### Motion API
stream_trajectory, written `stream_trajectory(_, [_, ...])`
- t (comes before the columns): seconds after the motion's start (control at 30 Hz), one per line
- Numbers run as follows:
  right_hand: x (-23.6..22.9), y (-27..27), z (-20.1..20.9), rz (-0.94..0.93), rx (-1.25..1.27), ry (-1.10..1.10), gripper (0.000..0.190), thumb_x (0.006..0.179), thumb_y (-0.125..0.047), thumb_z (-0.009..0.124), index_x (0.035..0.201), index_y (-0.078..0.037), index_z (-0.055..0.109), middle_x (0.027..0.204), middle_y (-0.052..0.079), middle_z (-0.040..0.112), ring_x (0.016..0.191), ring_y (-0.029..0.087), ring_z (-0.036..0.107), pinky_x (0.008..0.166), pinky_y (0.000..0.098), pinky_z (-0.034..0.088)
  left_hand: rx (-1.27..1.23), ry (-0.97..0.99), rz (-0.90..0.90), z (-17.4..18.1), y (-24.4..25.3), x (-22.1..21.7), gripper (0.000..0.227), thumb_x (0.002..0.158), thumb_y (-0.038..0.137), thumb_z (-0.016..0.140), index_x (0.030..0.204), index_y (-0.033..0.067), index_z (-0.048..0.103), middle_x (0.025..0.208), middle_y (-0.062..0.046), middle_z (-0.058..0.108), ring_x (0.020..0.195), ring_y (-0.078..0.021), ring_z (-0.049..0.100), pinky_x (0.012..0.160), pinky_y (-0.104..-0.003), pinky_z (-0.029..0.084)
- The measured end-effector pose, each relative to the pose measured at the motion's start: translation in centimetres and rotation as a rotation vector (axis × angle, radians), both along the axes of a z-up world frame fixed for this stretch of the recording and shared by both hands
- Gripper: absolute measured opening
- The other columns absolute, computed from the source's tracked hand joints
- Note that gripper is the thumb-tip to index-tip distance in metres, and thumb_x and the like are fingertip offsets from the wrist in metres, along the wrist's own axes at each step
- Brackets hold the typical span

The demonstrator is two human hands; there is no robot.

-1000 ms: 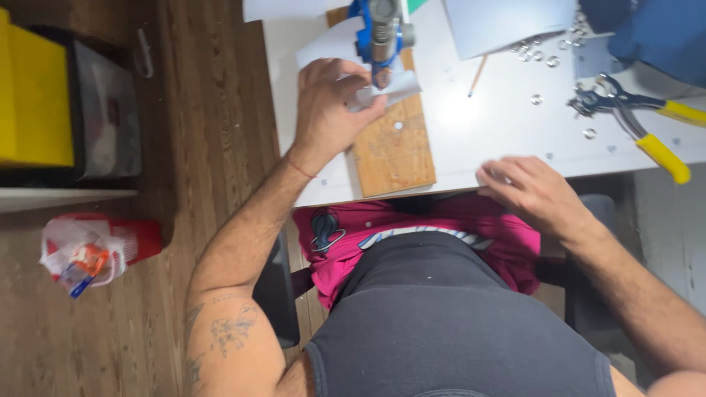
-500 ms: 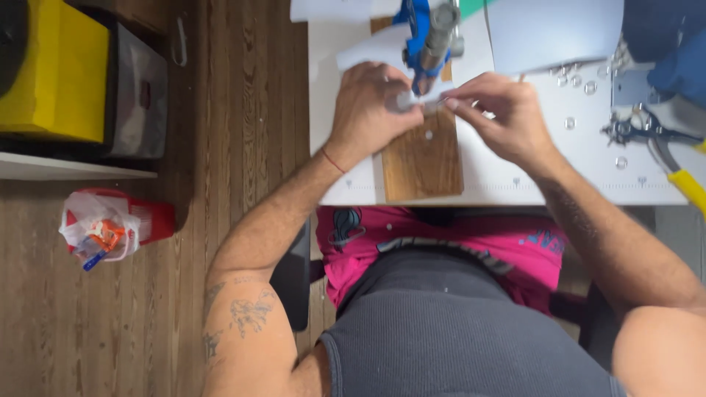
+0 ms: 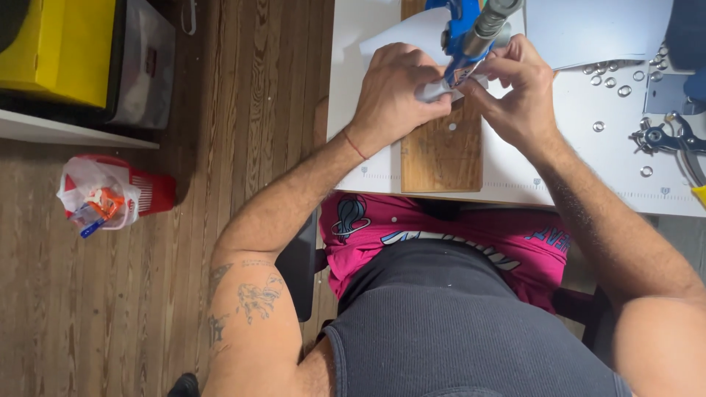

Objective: Attaching metal grommets to material using a manual press machine

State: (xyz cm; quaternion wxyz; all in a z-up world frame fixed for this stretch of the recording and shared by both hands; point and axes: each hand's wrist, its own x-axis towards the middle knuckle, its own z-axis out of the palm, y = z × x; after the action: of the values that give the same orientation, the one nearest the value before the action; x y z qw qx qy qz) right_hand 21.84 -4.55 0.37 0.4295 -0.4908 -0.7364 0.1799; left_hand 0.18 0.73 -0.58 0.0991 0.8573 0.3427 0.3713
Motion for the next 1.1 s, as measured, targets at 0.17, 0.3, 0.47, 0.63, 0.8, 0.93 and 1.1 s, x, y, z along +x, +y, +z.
stream_trajectory(0.17, [-0.1, -0.3, -0.9, 0.041, 0.225, -0.123, 0.014, 0.100, 0.008, 0.088, 0.111, 0.003, 0.081, 0.097, 0.011, 0.053, 0.093, 0.027, 0.050, 0.076, 0.0378, 0.042, 0.046, -0.034, 0.007, -0.3, 0.0, 0.1, 0.020, 0.073, 0.028, 0.084, 0.087, 0.0234, 0.071, 0.086, 0.008, 0.063, 0.088, -0.0216, 0.061, 0.087, -0.039, 0.047])
stream_trajectory(0.3, [-0.1, -0.2, -0.8, 0.065, 0.292, -0.149, 0.013, 0.100, 0.008, 0.088, 0.105, 0.001, 0.079, 0.097, 0.012, 0.053, 0.092, 0.029, 0.049, 0.078, 0.0399, 0.040, 0.039, -0.010, -0.008, -0.6, 0.3, -0.1, 0.020, 0.075, 0.031, 0.084, 0.089, 0.0230, 0.072, 0.089, 0.009, 0.064, 0.093, -0.0220, 0.061, 0.091, -0.040, 0.046])
stream_trajectory(0.47, [-0.3, 0.0, -0.7, 0.048, 0.100, -0.011, 0.012, 0.102, -0.002, 0.087, 0.108, 0.003, 0.078, 0.102, 0.010, 0.056, 0.099, 0.024, 0.050, 0.083, 0.0351, 0.043, -0.002, -0.011, -0.047, -0.1, 0.4, -0.3, 0.019, 0.077, 0.032, 0.085, 0.088, 0.0220, 0.072, 0.090, 0.008, 0.066, 0.094, -0.0222, 0.062, 0.091, -0.041, 0.046])
stream_trajectory(0.63, [-0.1, 0.6, 1.5, 0.008, -0.219, -0.074, 0.031, 0.092, -0.031, 0.090, 0.116, -0.014, 0.079, 0.102, 0.005, 0.048, 0.091, 0.019, 0.042, 0.076, 0.0344, 0.042, 0.113, 0.058, -0.035, 0.7, 0.4, -0.5, 0.029, 0.085, 0.047, 0.086, 0.085, 0.0194, 0.075, 0.088, 0.011, 0.069, 0.090, -0.0189, 0.061, 0.098, -0.042, 0.041])
stream_trajectory(0.8, [0.6, 0.8, 0.3, 0.045, -0.320, 0.075, 0.022, 0.093, -0.025, 0.088, 0.109, -0.016, 0.077, 0.099, -0.002, 0.048, 0.086, 0.012, 0.036, 0.075, 0.0262, 0.035, 0.228, 0.048, -0.070, 2.8, -1.5, -2.3, 0.041, 0.084, 0.038, 0.096, 0.108, 0.0121, 0.076, 0.109, -0.003, 0.071, 0.110, -0.0249, 0.060, 0.110, -0.051, 0.038])
stream_trajectory(0.93, [0.9, 1.2, -1.2, 0.076, -0.330, 0.208, 0.024, 0.094, -0.021, 0.088, 0.114, -0.015, 0.076, 0.100, -0.004, 0.050, 0.088, 0.009, 0.036, 0.076, 0.0211, 0.034, 0.306, 0.124, -0.211, 3.4, -2.4, -2.4, 0.039, 0.097, 0.037, 0.085, 0.119, 0.0073, 0.071, 0.117, -0.010, 0.073, 0.118, -0.0317, 0.061, 0.103, -0.047, 0.047])
stream_trajectory(1.1, [2.3, 1.9, -2.0, 0.151, -0.353, 0.204, 0.028, 0.091, -0.017, 0.087, 0.116, -0.012, 0.075, 0.102, -0.003, 0.058, 0.096, 0.010, 0.042, 0.078, 0.0237, 0.038, 0.311, 0.218, -0.210, 2.8, -2.7, -2.4, 0.043, 0.098, 0.029, 0.080, 0.131, 0.0059, 0.064, 0.126, -0.011, 0.069, 0.123, -0.0291, 0.061, 0.109, -0.045, 0.046])
